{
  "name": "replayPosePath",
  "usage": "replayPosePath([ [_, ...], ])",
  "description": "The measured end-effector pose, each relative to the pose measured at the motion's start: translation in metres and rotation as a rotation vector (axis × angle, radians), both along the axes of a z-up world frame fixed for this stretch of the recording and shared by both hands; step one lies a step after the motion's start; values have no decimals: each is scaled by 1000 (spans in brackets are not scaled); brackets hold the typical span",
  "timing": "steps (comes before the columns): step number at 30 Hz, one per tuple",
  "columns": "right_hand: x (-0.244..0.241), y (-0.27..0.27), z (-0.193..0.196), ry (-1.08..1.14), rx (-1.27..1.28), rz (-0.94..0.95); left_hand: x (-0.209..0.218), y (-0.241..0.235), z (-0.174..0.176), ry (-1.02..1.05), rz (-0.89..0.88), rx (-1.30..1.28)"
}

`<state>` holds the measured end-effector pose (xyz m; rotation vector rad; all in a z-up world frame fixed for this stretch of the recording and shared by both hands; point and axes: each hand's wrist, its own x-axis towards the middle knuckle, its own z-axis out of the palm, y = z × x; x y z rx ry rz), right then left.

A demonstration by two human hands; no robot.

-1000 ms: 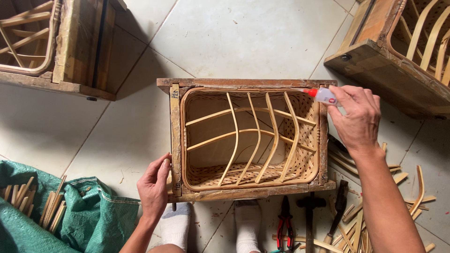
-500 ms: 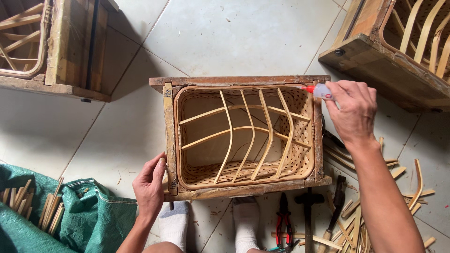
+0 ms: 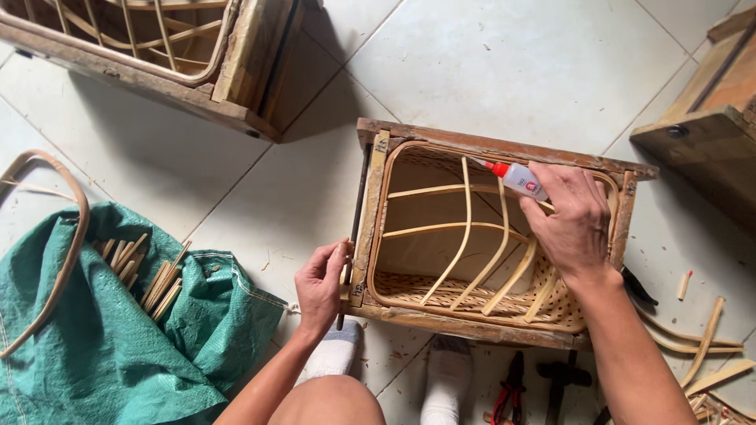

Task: The person applies glue to the inner rim of a rectangular woven basket placed in a wooden mold, then inserts and secures a curved bamboo strip along the top edge using a hammer and pliers. The person adjusts the strip and taps it into place repeatedly.

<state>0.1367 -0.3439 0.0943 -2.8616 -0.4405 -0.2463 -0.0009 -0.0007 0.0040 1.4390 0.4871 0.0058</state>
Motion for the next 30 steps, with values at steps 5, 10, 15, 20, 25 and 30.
replayPosePath([
  [5, 15, 6, -12, -26, -154, 48, 1, 2, 5, 0, -17, -21],
  [10, 20, -4, -23, -52, -215, 74, 1, 2, 6, -25, -14, 0],
  [15, 12, -27, -12, -53, -203, 17, 1, 1, 6, -14, 3, -52],
  [20, 8, -39, -9, -32, -258, 6, 0, 1, 6, -35, -20, -21],
  [25, 10, -43, -10, -29, -236, 14, 1, 0, 6, -32, -14, -23],
  [30, 12, -24, -11, -6, -73, 36, 0, 0, 5, -27, -5, -17],
])
